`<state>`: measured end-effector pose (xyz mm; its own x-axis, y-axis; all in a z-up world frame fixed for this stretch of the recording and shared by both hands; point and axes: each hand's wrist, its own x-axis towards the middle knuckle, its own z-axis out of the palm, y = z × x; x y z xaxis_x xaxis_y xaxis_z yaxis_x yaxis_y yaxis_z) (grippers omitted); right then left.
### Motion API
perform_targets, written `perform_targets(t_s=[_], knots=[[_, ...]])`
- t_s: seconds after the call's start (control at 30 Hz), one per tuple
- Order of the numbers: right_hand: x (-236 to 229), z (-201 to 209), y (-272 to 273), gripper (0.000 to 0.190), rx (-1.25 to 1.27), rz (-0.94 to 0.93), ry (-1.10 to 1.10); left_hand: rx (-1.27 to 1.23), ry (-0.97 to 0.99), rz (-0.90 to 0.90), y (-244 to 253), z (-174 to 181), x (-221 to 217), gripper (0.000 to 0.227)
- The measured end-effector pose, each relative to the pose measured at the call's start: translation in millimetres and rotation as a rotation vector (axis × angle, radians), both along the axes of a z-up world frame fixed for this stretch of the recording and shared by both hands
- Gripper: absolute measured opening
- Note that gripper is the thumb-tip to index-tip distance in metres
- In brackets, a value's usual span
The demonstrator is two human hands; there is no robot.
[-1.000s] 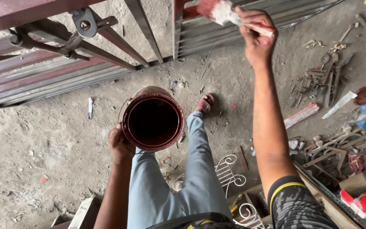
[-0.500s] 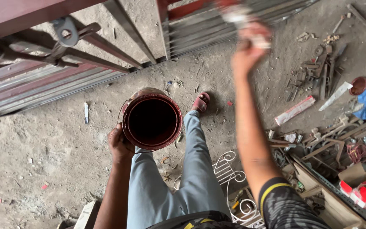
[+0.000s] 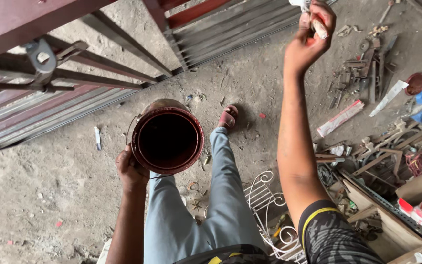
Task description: The person paints a metal gate red using a paintbrush and a paint can. They repeatedly dip the brush into the can and apply paint to the horizontal and vertical bars of the gate, moving along the structure and squatting to reach lower sections.
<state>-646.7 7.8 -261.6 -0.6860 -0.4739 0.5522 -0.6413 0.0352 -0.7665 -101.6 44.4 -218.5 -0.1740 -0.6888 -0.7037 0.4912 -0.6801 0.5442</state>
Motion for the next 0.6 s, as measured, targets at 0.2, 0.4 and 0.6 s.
perform_targets(t_s=[0.2, 0.4, 0.6], knots=[[133.7, -12.0, -28.7, 0.024, -0.040, 0.350, -0.398, 0.018, -0.003, 0.086, 0.6, -15.3, -14.7, 0.036], [36.8, -8.6, -2.4, 0.030, 0.015, 0.230, -0.366, -0.130, 0.067, -0.016, -2.3, -24.0, -38.6, 0.036], [-117.3, 22.1, 42.7, 0.015, -0.051, 0.094, -0.276, 0.050, 0.023, 0.068, 0.0, -27.2, -102.7, 0.024]])
